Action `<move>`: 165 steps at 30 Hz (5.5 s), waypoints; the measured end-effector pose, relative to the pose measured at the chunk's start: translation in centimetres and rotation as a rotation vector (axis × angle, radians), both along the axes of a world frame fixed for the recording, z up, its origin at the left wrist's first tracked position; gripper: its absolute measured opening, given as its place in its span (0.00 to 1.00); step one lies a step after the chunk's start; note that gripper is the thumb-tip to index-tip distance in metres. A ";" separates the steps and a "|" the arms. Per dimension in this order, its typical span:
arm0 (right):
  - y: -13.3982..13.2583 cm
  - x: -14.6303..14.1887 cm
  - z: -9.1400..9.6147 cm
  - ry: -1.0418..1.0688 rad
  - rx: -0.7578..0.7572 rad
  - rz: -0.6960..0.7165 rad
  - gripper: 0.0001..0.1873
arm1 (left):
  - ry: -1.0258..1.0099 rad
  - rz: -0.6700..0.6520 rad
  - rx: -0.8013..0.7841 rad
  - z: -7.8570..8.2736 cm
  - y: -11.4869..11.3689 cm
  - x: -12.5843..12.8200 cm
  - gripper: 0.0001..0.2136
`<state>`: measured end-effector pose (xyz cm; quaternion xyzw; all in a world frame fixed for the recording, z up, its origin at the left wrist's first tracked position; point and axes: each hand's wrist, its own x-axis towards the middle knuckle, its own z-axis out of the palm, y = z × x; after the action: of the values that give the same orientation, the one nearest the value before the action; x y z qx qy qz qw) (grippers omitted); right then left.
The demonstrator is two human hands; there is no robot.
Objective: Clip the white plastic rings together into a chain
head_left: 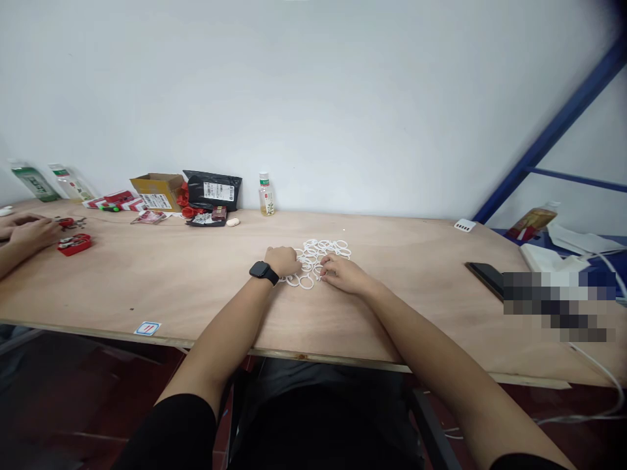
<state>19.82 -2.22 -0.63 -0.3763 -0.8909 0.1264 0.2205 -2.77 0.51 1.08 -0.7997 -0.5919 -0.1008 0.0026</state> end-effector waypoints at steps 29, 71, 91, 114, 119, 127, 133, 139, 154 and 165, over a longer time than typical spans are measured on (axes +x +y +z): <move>1.1 -0.8 -0.7 0.867 -0.411 -0.150 0.16 | -0.571 -0.490 0.233 -0.4 -1.5 3.1 0.07; 0.1 -0.8 0.1 0.250 -0.021 -0.237 0.09 | -0.755 -0.455 0.089 -1.3 -1.2 3.9 0.07; 1.2 0.7 -0.6 -0.032 0.022 -0.183 0.14 | -0.177 -0.498 0.047 -1.6 -0.8 2.8 0.10; 1.6 1.2 -0.2 0.304 0.050 -0.477 0.10 | -1.099 -0.165 -0.200 -1.8 0.7 3.5 0.09; 0.8 0.5 0.4 0.133 0.070 -0.331 0.09 | -1.398 -0.135 -0.365 -1.6 0.8 3.7 0.13; 1.0 0.9 0.4 0.066 0.035 -0.361 0.11 | -1.196 -0.087 -0.128 -1.8 1.2 2.6 0.10; 0.9 0.8 0.5 0.150 0.038 -0.385 0.18 | -0.549 -0.122 0.121 -1.9 0.2 2.3 0.10; 0.4 0.3 0.8 0.133 0.071 -0.276 0.19 | -0.664 -0.373 0.222 -0.8 -1.2 3.5 0.12; -0.3 -0.2 1.1 0.348 -0.054 -0.243 0.13 | -0.604 -0.436 0.255 -0.7 -1.6 3.7 0.07; -0.2 -0.2 0.4 0.503 0.031 -0.266 0.12 | -0.591 -0.508 0.322 -0.8 -1.6 3.9 0.09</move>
<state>19.63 -2.43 -0.27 -0.4433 -0.7528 0.1722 0.4551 1.16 -1.12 0.28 -0.8462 -0.3279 -0.4147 -0.0673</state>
